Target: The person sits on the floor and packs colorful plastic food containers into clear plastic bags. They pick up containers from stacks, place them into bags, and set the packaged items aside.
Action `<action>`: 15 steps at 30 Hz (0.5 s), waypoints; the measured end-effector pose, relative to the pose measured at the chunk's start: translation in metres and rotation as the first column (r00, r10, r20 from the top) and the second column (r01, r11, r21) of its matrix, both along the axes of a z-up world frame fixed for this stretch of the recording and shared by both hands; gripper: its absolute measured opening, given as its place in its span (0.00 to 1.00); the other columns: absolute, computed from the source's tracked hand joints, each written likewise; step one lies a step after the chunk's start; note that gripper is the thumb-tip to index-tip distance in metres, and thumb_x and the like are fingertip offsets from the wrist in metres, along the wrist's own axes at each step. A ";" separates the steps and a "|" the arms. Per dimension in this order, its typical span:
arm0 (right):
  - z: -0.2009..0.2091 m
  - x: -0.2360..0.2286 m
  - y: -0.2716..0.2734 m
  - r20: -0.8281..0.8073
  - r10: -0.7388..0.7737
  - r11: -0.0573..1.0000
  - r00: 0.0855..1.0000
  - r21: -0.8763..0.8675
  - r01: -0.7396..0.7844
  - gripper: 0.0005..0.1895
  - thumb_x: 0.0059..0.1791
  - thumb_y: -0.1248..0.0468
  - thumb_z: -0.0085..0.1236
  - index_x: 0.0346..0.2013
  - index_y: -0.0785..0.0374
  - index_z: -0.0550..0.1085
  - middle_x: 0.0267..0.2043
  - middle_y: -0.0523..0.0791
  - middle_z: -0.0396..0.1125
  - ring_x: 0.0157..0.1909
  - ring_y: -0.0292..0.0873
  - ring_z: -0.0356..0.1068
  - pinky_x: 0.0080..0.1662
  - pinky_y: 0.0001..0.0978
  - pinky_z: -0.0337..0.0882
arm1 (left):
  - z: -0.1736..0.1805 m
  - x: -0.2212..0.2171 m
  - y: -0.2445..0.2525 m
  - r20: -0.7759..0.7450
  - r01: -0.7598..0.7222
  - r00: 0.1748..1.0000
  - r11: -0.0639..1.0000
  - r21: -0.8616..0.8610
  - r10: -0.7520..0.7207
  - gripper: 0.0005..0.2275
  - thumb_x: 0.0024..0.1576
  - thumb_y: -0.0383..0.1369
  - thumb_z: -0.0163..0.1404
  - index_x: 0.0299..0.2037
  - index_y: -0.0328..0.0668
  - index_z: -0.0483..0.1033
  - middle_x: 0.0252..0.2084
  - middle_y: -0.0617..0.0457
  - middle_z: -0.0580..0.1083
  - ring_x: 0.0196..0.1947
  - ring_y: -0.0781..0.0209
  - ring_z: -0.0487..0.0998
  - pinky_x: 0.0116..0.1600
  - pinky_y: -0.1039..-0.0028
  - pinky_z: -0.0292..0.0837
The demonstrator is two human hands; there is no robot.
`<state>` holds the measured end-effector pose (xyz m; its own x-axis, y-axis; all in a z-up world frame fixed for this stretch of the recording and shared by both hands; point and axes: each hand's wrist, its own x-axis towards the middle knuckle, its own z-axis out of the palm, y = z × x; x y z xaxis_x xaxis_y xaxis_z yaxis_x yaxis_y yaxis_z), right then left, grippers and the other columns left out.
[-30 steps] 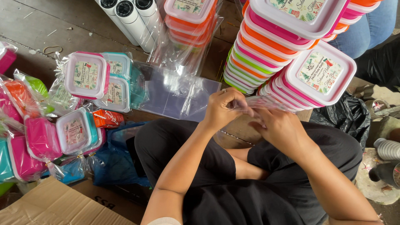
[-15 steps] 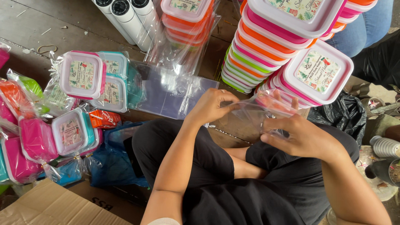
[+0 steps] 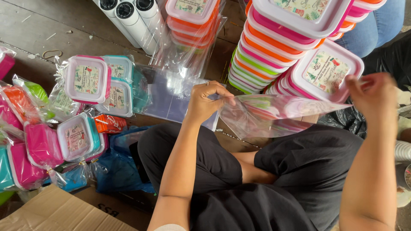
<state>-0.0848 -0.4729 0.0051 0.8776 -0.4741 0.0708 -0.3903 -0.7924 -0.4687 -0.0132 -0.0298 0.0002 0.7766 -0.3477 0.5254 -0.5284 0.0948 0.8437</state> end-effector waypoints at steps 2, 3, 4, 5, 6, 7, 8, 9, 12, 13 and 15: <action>-0.011 0.011 -0.003 -0.179 -0.062 0.998 0.982 -0.024 0.058 0.29 0.64 0.41 0.62 0.44 0.69 0.76 0.38 0.59 0.73 0.38 0.62 0.72 0.38 0.56 0.68 | 0.002 0.002 -0.001 -0.019 -0.009 1.000 1.000 0.007 0.009 0.04 0.53 0.26 0.63 0.32 0.40 0.80 0.29 0.55 0.81 0.34 0.67 0.80 0.44 0.77 0.77; -0.011 0.011 0.001 -0.192 -0.117 0.984 0.974 0.113 0.141 0.30 0.62 0.39 0.58 0.34 0.63 0.68 0.29 0.49 0.60 0.32 0.49 0.58 0.33 0.47 0.56 | 0.002 0.001 -0.001 -0.089 -0.015 0.996 0.999 0.038 0.018 0.07 0.51 0.28 0.66 0.30 0.43 0.78 0.29 0.57 0.79 0.33 0.69 0.77 0.43 0.78 0.75; -0.012 0.010 0.005 -0.213 -0.167 0.943 0.963 0.250 0.219 0.34 0.60 0.38 0.55 0.23 0.57 0.61 0.21 0.39 0.46 0.26 0.37 0.43 0.28 0.39 0.44 | 0.001 0.000 -0.002 -0.158 -0.019 0.987 0.997 0.070 0.030 0.10 0.48 0.29 0.68 0.27 0.46 0.76 0.28 0.59 0.77 0.31 0.71 0.74 0.42 0.78 0.72; -0.018 0.008 0.003 -0.215 -0.168 0.942 0.962 0.253 0.221 0.34 0.60 0.38 0.55 0.23 0.57 0.61 0.21 0.39 0.46 0.26 0.37 0.43 0.28 0.39 0.44 | -0.006 0.001 -0.001 -0.159 -0.017 0.987 0.997 0.074 0.029 0.10 0.48 0.29 0.68 0.27 0.46 0.76 0.28 0.59 0.77 0.31 0.71 0.74 0.42 0.78 0.72; -0.024 0.006 0.002 -0.084 -0.137 0.920 0.987 0.358 0.159 0.23 0.63 0.46 0.53 0.32 0.59 0.68 0.28 0.40 0.56 0.31 0.36 0.54 0.33 0.36 0.59 | -0.013 0.002 -0.001 -0.184 -0.007 0.983 0.995 0.101 0.026 0.09 0.48 0.26 0.67 0.31 0.46 0.78 0.31 0.59 0.78 0.34 0.70 0.75 0.43 0.77 0.73; -0.030 0.005 -0.001 0.055 -0.118 0.889 0.992 0.450 0.080 0.14 0.65 0.55 0.52 0.41 0.60 0.75 0.35 0.40 0.65 0.37 0.35 0.65 0.37 0.34 0.74 | -0.020 0.005 -0.002 -0.206 0.004 0.978 0.992 0.126 0.023 0.10 0.48 0.23 0.66 0.36 0.46 0.80 0.34 0.58 0.79 0.36 0.69 0.76 0.44 0.77 0.73; -0.032 -0.003 -0.005 0.057 -0.119 0.888 0.991 0.452 0.081 0.14 0.65 0.55 0.52 0.41 0.60 0.75 0.35 0.40 0.65 0.37 0.35 0.65 0.37 0.34 0.74 | -0.019 0.004 -0.002 -0.203 0.005 0.979 0.992 0.128 0.022 0.10 0.48 0.23 0.66 0.36 0.46 0.80 0.34 0.58 0.79 0.36 0.69 0.76 0.44 0.77 0.73; -0.035 -0.010 -0.010 0.153 -0.097 0.960 0.983 0.275 0.052 0.18 0.67 0.58 0.52 0.35 0.62 0.66 0.31 0.41 0.57 0.36 0.37 0.55 0.36 0.40 0.59 | -0.018 0.003 -0.002 -0.172 0.031 0.985 0.994 0.106 -0.012 0.12 0.50 0.22 0.66 0.42 0.45 0.81 0.35 0.57 0.79 0.37 0.68 0.77 0.45 0.77 0.77; -0.060 -0.051 -0.039 0.367 -0.043 0.999 0.929 0.037 0.031 0.20 0.74 0.60 0.47 0.42 0.69 0.66 0.41 0.50 0.61 0.45 0.44 0.58 0.43 0.46 0.54 | -0.018 0.004 -0.002 -0.122 0.058 0.991 0.995 0.082 -0.047 0.16 0.51 0.22 0.66 0.49 0.45 0.81 0.35 0.57 0.76 0.37 0.68 0.77 0.48 0.77 0.81; -0.070 -0.070 -0.052 0.481 -0.019 0.999 0.876 -0.018 0.032 0.21 0.79 0.58 0.43 0.55 0.74 0.74 0.55 0.57 0.74 0.55 0.51 0.70 0.51 0.47 0.65 | -0.019 0.003 -0.002 -0.110 0.057 0.993 0.996 0.073 -0.048 0.18 0.51 0.23 0.67 0.50 0.47 0.81 0.33 0.59 0.74 0.37 0.68 0.75 0.50 0.77 0.81; -0.073 -0.088 -0.071 0.469 -0.028 0.999 0.883 0.000 0.032 0.21 0.79 0.58 0.43 0.54 0.73 0.74 0.54 0.57 0.73 0.54 0.50 0.69 0.50 0.47 0.64 | -0.019 0.006 -0.005 -0.080 0.023 0.997 0.999 0.032 -0.021 0.15 0.49 0.26 0.68 0.46 0.45 0.83 0.30 0.55 0.76 0.32 0.65 0.76 0.46 0.73 0.78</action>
<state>-0.1732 -0.5438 -0.0683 0.7267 -0.4973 0.4739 -0.1503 -0.7882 -0.5967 -0.0068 -0.0353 -0.0187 0.8074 -0.3812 0.4503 -0.4577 0.0768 0.8858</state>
